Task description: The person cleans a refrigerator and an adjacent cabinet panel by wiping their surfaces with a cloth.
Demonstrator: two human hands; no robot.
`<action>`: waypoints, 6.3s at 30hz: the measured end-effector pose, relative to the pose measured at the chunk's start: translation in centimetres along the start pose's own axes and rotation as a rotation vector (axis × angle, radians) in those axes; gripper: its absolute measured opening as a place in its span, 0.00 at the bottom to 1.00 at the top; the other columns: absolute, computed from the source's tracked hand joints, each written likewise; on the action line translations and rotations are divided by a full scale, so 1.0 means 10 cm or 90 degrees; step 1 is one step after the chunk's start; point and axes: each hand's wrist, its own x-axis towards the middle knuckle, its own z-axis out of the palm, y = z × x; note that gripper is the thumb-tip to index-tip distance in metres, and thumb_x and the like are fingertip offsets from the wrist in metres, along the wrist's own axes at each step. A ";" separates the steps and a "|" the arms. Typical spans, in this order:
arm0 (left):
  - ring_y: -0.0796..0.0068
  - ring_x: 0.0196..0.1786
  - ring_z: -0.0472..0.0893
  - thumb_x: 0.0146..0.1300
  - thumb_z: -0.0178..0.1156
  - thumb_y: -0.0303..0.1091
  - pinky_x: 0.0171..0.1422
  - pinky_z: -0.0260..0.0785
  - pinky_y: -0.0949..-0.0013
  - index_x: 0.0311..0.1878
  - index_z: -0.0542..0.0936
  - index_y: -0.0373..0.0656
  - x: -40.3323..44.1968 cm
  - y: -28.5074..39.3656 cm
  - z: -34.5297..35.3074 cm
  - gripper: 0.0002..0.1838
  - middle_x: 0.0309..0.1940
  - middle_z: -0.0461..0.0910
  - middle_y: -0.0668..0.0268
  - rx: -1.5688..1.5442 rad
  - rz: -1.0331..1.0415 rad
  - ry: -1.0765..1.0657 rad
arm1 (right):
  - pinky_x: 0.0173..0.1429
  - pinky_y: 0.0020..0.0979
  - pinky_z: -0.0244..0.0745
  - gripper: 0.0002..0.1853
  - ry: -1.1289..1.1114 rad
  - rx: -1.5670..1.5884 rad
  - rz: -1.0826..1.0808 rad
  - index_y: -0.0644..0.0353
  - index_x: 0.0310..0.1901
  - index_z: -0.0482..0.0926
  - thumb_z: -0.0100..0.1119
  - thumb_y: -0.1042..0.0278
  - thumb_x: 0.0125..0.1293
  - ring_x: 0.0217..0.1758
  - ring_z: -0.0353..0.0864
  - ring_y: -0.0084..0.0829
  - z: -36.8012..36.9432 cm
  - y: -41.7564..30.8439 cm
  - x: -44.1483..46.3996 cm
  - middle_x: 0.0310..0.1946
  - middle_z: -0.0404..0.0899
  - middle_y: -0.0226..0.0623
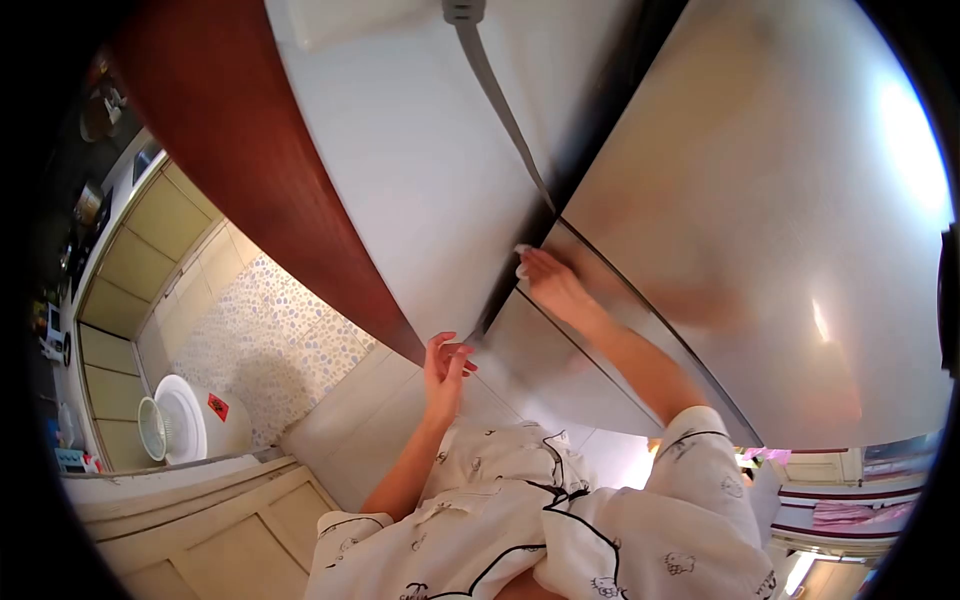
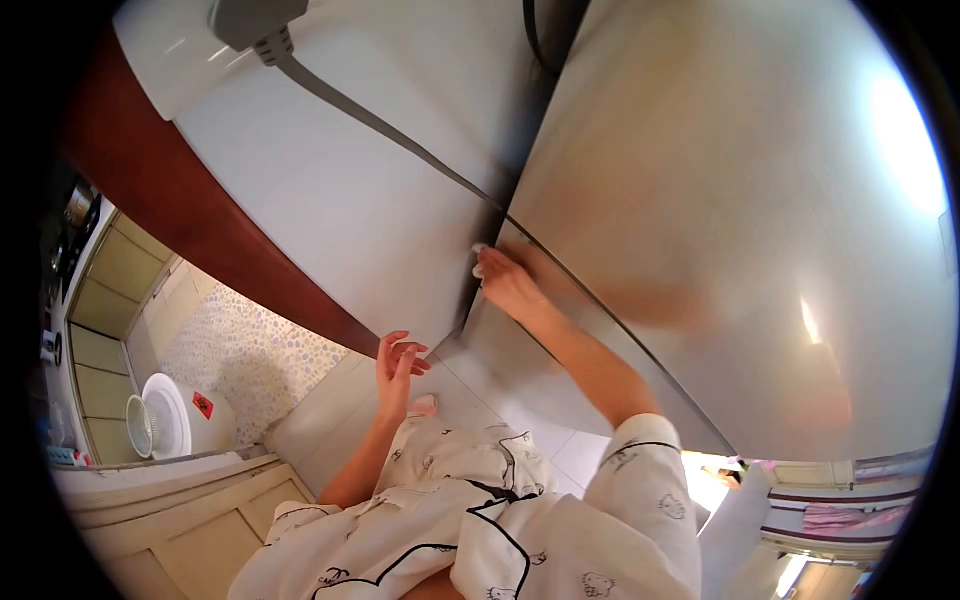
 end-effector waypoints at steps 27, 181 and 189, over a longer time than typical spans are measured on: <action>0.78 0.31 0.77 0.62 0.51 0.21 0.37 0.71 0.75 0.42 0.72 0.34 -0.11 0.77 -0.24 0.06 0.31 0.78 0.61 0.203 0.438 0.109 | 0.69 0.31 0.58 0.15 0.286 -0.051 0.149 0.67 0.40 0.81 0.56 0.74 0.49 0.61 0.69 0.31 -0.98 0.56 0.02 0.54 0.75 0.33; 0.52 0.28 0.82 0.66 0.45 0.38 0.28 0.74 0.64 0.42 0.74 0.26 0.37 2.93 0.24 0.20 0.25 0.81 0.49 0.907 1.284 -0.183 | 0.31 0.33 0.68 0.20 0.551 0.960 1.101 0.54 0.59 0.69 0.45 0.71 0.66 0.24 0.74 0.36 -0.36 -1.74 1.20 0.23 0.73 0.46; 0.55 0.28 0.82 0.66 0.45 0.37 0.29 0.73 0.67 0.44 0.73 0.28 0.41 2.94 0.24 0.18 0.26 0.81 0.52 0.892 1.288 -0.233 | 0.31 0.26 0.66 0.08 0.349 1.067 1.281 0.63 0.37 0.75 0.45 0.71 0.67 0.26 0.68 0.22 0.44 -1.43 1.25 0.25 0.73 0.30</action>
